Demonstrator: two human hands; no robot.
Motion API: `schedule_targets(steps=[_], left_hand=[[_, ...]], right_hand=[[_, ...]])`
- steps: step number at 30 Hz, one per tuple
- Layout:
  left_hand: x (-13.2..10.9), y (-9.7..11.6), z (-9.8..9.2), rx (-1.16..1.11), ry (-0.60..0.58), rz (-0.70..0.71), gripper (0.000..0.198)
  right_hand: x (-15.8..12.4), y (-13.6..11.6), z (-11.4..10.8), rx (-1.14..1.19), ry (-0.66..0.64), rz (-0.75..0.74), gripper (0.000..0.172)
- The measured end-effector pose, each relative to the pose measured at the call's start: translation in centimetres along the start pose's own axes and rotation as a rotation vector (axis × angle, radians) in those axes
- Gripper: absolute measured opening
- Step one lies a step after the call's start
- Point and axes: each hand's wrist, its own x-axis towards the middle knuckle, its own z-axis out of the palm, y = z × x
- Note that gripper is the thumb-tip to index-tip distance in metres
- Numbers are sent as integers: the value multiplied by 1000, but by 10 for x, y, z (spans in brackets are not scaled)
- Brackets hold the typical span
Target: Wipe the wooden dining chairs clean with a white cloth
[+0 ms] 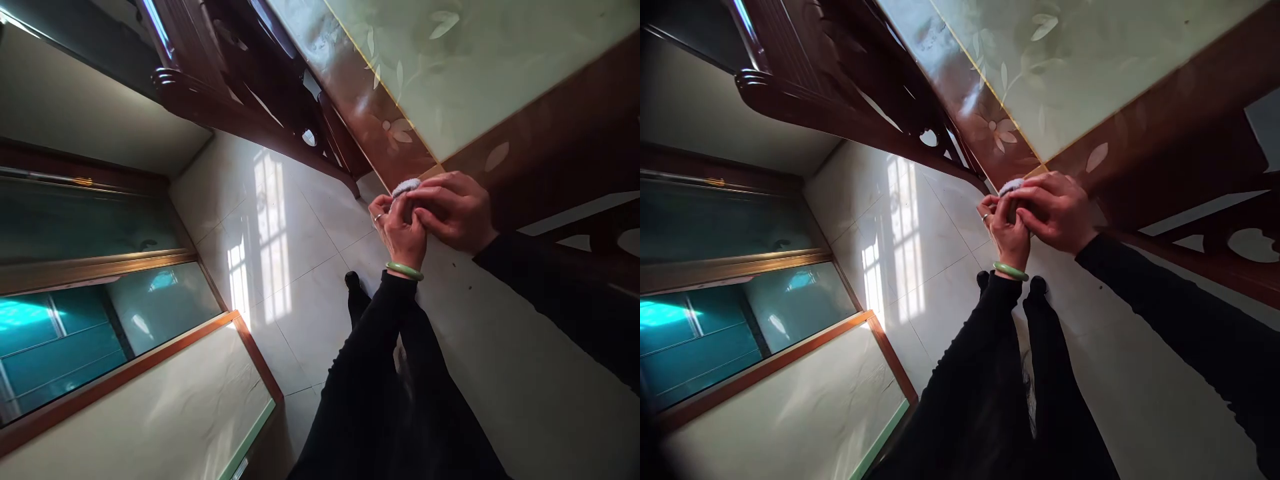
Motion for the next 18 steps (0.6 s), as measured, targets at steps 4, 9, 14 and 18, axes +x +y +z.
schedule_targets(steps=[4, 9, 14, 18], left_hand=[[-44, 4, -10, -16, -29, -17, 18], [10, -14, -2, -72, 1, 12, 20], [59, -27, 6, -58, 24, 5, 24], [4, -1, -3, 29, -5, -14, 22]], right_hand=[[-29, -7, -10, 25, -93, 26, 28], [13, -1, -5, -118, -116, -49, 26], [63, 7, 4, -149, -236, -5, 29], [19, -9, -20, -255, -222, -33, 29]])
